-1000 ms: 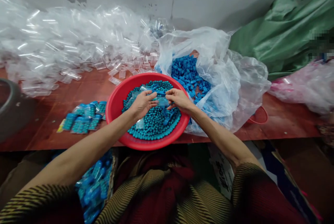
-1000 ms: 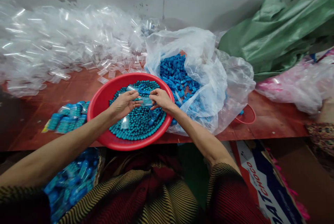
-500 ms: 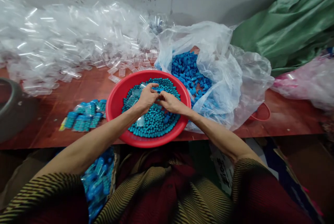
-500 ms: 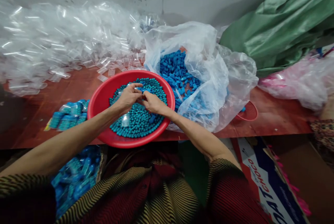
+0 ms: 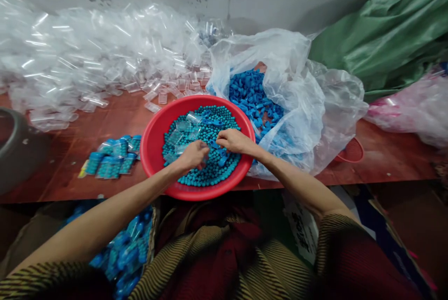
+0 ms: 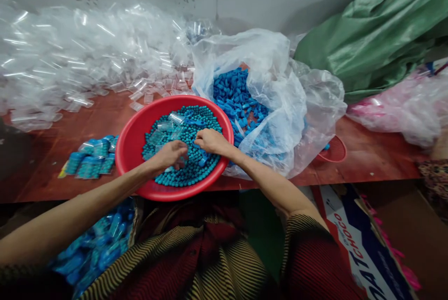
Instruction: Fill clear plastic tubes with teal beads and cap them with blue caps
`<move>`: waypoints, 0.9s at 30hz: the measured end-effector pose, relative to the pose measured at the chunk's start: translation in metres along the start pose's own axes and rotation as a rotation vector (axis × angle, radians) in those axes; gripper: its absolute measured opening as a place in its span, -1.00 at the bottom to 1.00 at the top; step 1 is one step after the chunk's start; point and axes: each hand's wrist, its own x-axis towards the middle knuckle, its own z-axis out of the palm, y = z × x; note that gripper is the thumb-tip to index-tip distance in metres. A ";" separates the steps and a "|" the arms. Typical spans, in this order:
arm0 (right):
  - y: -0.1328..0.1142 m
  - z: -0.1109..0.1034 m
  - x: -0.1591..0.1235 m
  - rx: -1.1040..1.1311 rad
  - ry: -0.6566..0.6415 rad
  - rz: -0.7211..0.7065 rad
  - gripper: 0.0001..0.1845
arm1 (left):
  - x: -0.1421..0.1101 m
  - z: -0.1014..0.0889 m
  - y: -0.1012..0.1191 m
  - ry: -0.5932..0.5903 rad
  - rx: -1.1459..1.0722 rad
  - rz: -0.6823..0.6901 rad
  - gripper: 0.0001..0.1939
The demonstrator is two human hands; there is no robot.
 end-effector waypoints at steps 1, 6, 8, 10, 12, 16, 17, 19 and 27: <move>0.000 0.001 0.002 -0.154 0.013 -0.011 -0.81 | 0.003 -0.001 -0.009 0.004 0.075 -0.021 -0.85; -0.004 0.019 0.017 -0.515 -0.064 -0.048 -0.70 | 0.038 0.000 -0.024 0.082 0.160 -0.046 -0.65; -0.004 0.026 0.022 -0.519 -0.089 -0.043 -0.72 | 0.057 0.005 -0.019 0.083 0.165 -0.074 -0.69; -0.002 0.030 0.025 -0.511 -0.081 -0.018 -0.69 | 0.073 0.012 -0.013 0.068 0.161 -0.113 -0.79; 0.001 0.028 0.028 -0.504 -0.055 0.022 -0.71 | 0.082 0.018 -0.009 0.031 0.138 -0.144 -0.87; 0.008 0.015 0.031 -0.472 0.026 0.112 -0.75 | 0.084 0.021 -0.005 -0.056 0.024 -0.139 -0.77; 0.009 0.010 0.032 -0.457 0.042 0.132 -0.75 | 0.083 0.020 -0.005 -0.075 -0.008 -0.133 -0.77; 0.011 0.001 0.031 -0.416 0.061 0.165 -0.74 | 0.080 0.016 -0.006 -0.105 -0.064 -0.130 -0.79; 0.018 -0.016 0.012 -0.005 0.073 0.098 -0.78 | 0.096 0.023 -0.019 -0.039 -0.195 -0.079 -0.80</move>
